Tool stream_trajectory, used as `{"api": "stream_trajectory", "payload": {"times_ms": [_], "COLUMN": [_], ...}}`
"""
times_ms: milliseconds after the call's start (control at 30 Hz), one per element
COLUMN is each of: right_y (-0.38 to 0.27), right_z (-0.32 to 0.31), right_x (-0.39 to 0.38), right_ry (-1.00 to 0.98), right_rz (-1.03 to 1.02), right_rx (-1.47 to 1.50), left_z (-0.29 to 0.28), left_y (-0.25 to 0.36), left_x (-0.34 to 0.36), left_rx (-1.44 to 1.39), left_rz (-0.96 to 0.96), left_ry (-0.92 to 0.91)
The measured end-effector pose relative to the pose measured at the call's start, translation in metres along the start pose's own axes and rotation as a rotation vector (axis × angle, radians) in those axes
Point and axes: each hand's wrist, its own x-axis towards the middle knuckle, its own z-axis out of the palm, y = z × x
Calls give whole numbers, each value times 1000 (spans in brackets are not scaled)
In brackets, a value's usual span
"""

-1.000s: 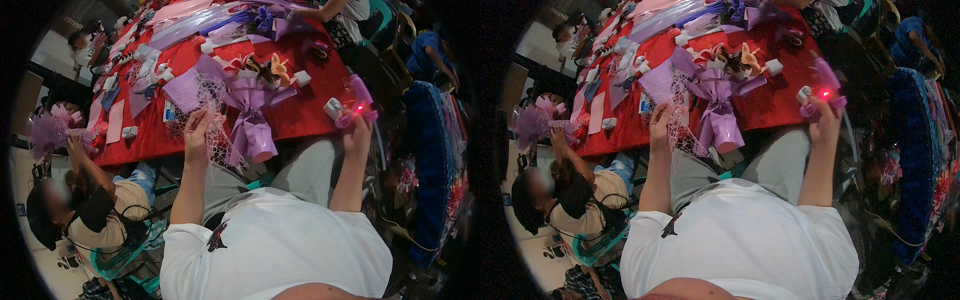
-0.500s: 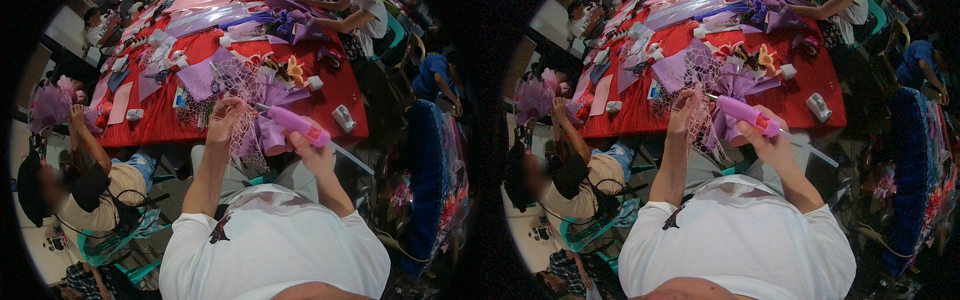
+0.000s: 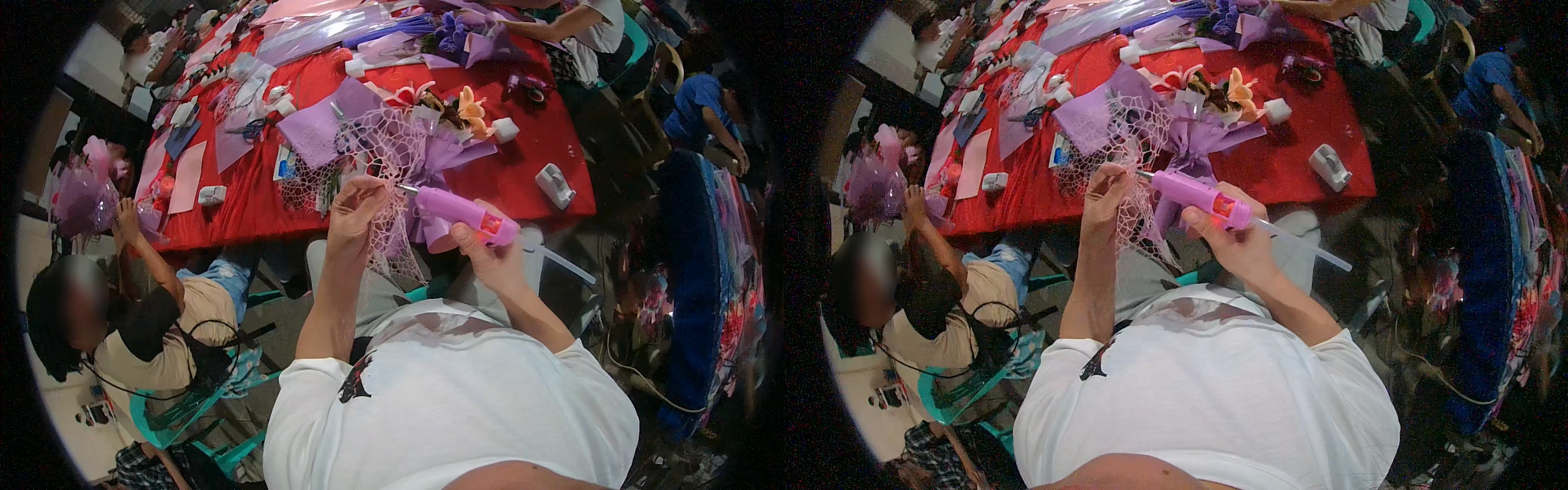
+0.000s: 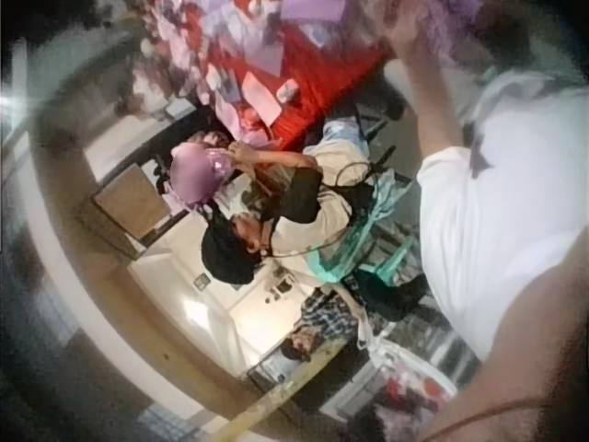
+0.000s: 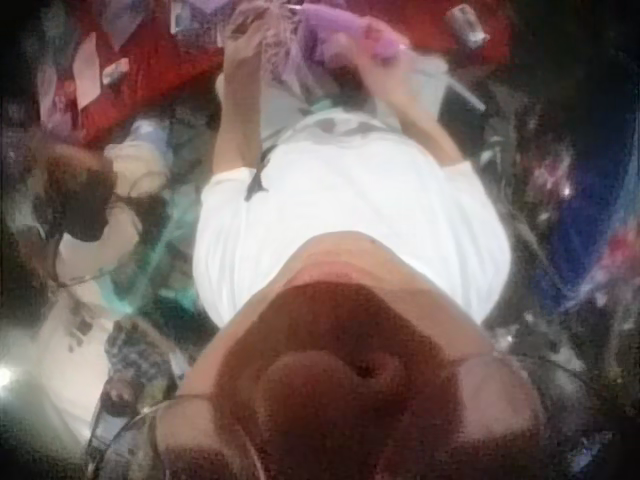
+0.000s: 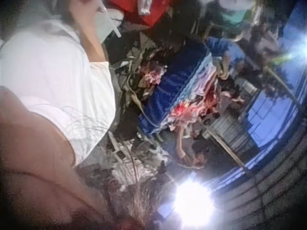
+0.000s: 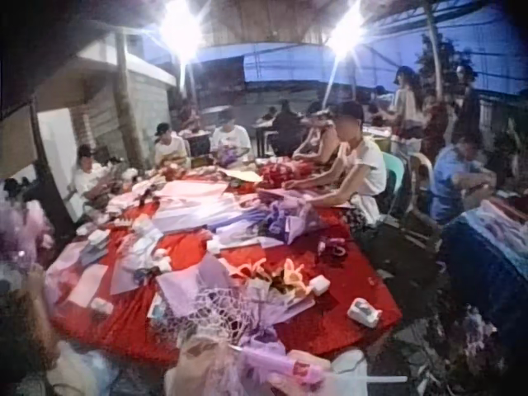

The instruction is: The person assembles a floral arrangement by using a glue gun to apply hot glue to pieces of purple mesh and attaching them to the base of the flowers. They also handle a roll of tape and various decorative papers on a crowded table.

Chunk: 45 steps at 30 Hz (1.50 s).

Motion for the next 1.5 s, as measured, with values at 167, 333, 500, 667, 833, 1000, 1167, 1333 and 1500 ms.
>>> {"api": "stream_trajectory", "payload": {"times_ms": [167, 333, 500, 667, 833, 1000, 1167, 1333, 1500], "right_y": [-4, -4, -4, 4, 9, 10, 10, 10, 5], "right_z": [0, -2, -3, 2, 7, 8, 11, 7, 7], "right_x": [0, 3, 2, 8, 14, 17, 15, 15, 16], "right_ry": [-10, -53, -37, -67, -78, -96, -66, -61, -79], "right_rz": [13, -38, -69, -128, -186, -245, -123, -122, -120], "right_rx": [50, -32, -111, -165, -156, -221, -88, -161, -185], "left_z": [6, 7, 4, -9, -12, -15, -10, -7, -9], "left_y": [2, 5, 1, 0, 12, 10, 8, 8, 9], "left_x": [-2, -3, 0, -1, -6, -8, -10, -8, -8], "left_rx": [-34, -68, -40, 60, 66, 90, 25, -48, -41], "left_rz": [-16, -8, -8, 42, 19, 17, -69, -85, -92], "left_ry": [-5, -33, -88, -41, 0, 63, 107, 74, 117]}}
